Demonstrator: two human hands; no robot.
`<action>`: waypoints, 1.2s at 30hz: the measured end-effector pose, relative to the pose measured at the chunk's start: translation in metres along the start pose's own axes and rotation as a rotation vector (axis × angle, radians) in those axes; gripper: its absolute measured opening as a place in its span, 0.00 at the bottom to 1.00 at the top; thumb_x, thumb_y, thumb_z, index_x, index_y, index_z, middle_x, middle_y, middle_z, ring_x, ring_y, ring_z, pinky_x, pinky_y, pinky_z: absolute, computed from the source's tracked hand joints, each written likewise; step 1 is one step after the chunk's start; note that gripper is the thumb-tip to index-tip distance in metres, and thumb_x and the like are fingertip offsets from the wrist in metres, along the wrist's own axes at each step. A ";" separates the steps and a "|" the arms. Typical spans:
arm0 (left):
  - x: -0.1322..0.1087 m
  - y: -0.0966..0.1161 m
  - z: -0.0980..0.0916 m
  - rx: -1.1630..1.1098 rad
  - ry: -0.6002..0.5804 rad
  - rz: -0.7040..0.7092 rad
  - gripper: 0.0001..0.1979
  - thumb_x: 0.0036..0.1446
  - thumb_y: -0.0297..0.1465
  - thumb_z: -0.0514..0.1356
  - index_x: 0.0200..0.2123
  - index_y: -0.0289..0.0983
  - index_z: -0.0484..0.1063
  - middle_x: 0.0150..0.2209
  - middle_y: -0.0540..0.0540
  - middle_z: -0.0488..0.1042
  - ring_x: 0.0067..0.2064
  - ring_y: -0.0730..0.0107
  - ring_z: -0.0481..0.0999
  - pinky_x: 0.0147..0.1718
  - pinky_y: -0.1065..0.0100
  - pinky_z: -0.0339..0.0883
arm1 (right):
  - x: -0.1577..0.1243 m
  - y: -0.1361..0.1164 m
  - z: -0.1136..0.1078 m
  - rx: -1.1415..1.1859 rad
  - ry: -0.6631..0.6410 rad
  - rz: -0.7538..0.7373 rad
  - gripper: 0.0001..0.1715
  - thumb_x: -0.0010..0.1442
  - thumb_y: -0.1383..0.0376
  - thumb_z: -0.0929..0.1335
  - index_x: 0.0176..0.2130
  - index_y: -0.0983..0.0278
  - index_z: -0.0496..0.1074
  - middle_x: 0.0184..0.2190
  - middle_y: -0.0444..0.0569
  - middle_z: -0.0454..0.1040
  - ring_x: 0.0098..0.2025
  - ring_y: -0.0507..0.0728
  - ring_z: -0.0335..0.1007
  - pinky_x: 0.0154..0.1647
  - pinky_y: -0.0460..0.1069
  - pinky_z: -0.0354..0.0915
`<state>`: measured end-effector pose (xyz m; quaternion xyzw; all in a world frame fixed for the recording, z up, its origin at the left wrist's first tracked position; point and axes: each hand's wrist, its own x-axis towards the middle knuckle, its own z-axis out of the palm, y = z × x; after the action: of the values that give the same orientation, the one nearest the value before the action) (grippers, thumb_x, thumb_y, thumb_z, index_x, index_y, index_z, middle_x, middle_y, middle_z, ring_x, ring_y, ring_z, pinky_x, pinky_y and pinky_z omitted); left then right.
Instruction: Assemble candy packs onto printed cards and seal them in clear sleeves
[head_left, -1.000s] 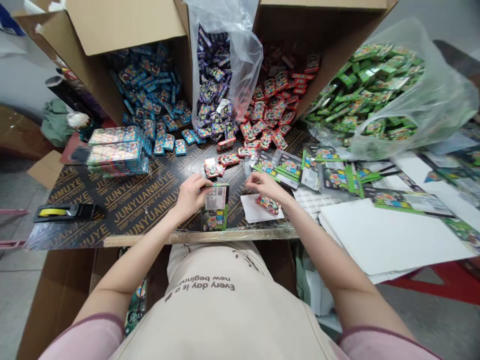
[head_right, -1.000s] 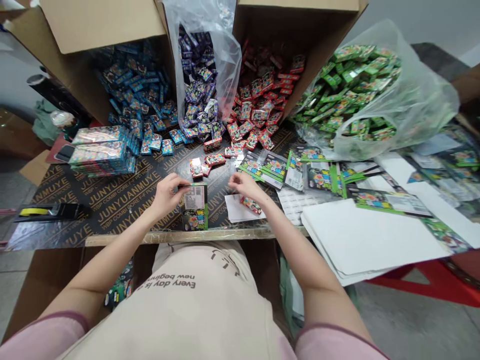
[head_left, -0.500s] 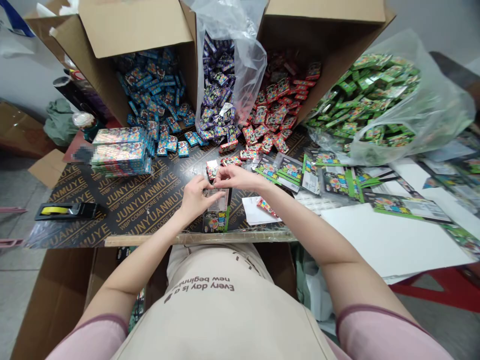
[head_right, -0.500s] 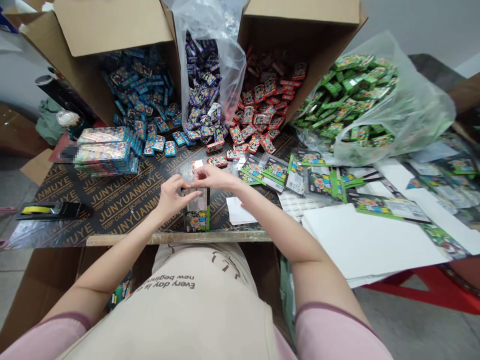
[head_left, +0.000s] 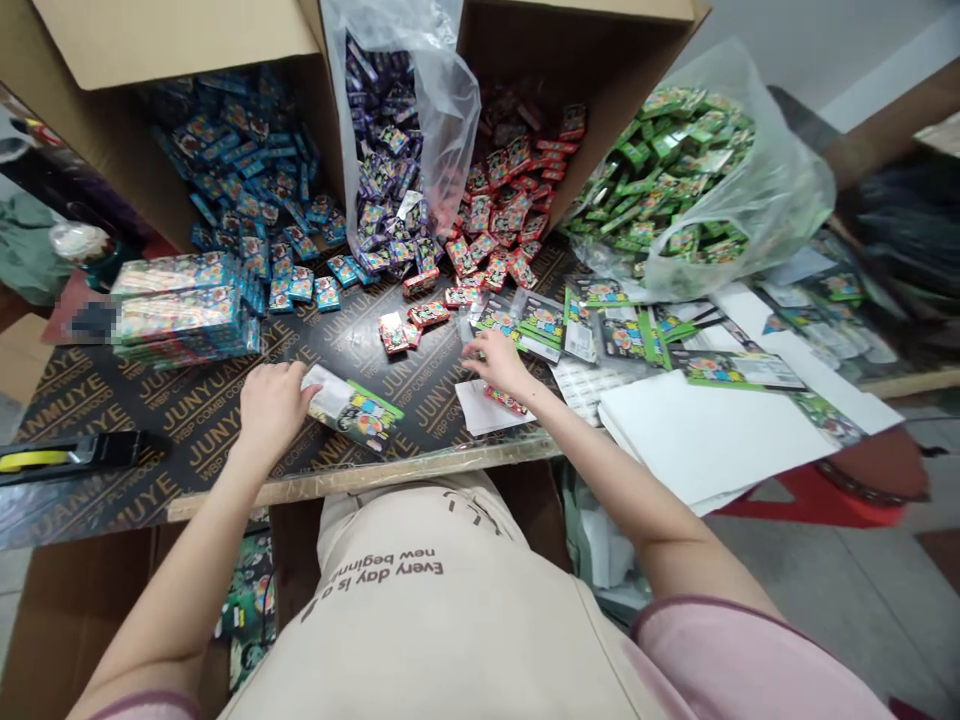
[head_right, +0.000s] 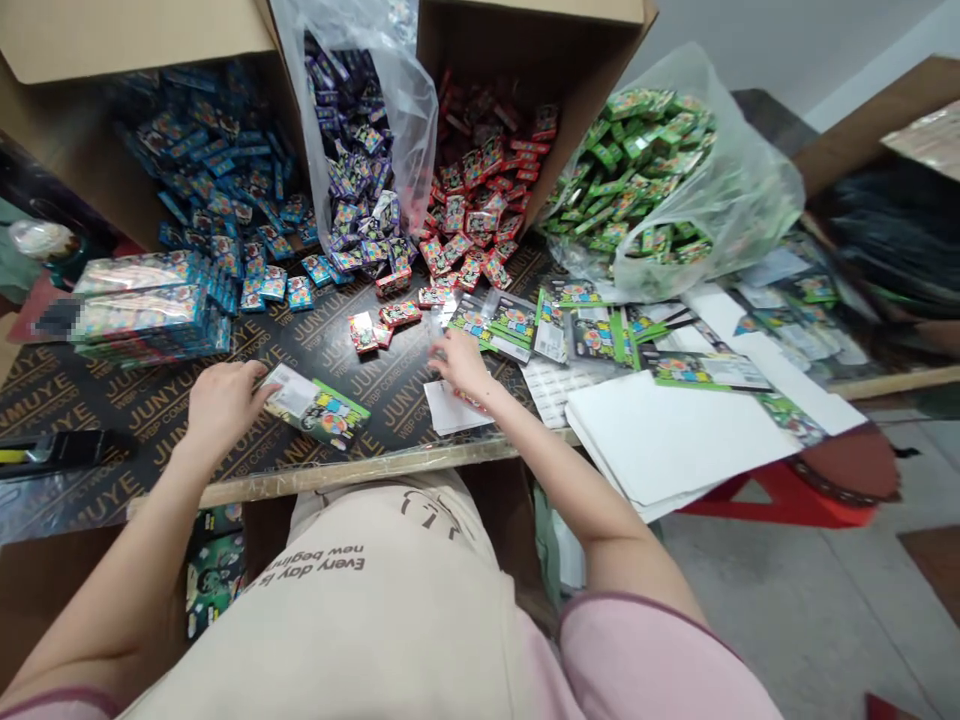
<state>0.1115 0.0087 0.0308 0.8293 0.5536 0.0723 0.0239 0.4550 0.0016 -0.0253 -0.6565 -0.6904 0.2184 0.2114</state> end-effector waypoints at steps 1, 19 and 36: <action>0.000 -0.005 0.003 0.035 -0.030 0.063 0.10 0.55 0.34 0.59 0.40 0.36 0.73 0.40 0.37 0.75 0.48 0.47 0.72 0.49 0.49 0.60 | -0.008 0.011 0.002 -0.119 -0.034 0.009 0.04 0.51 0.67 0.71 0.31 0.64 0.74 0.35 0.53 0.70 0.43 0.63 0.63 0.43 0.55 0.55; 0.037 0.005 0.006 -0.887 -0.077 0.063 0.17 0.45 0.29 0.67 0.41 0.37 0.74 0.31 0.51 0.71 0.32 0.71 0.69 0.33 0.70 0.60 | -0.037 0.059 0.038 -0.148 0.014 -0.069 0.06 0.60 0.67 0.60 0.30 0.61 0.62 0.23 0.49 0.71 0.26 0.58 0.66 0.35 0.52 0.55; 0.008 0.038 0.020 -1.103 0.211 -0.075 0.07 0.48 0.32 0.68 0.33 0.38 0.79 0.33 0.47 0.74 0.36 0.69 0.73 0.30 0.70 0.64 | 0.000 -0.116 0.048 0.992 0.126 -0.096 0.19 0.53 0.57 0.72 0.41 0.57 0.63 0.31 0.42 0.76 0.35 0.55 0.75 0.40 0.52 0.70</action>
<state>0.1518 0.0021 0.0160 0.6620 0.4624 0.4327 0.4009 0.3330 -0.0046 0.0026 -0.4565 -0.5187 0.4704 0.5490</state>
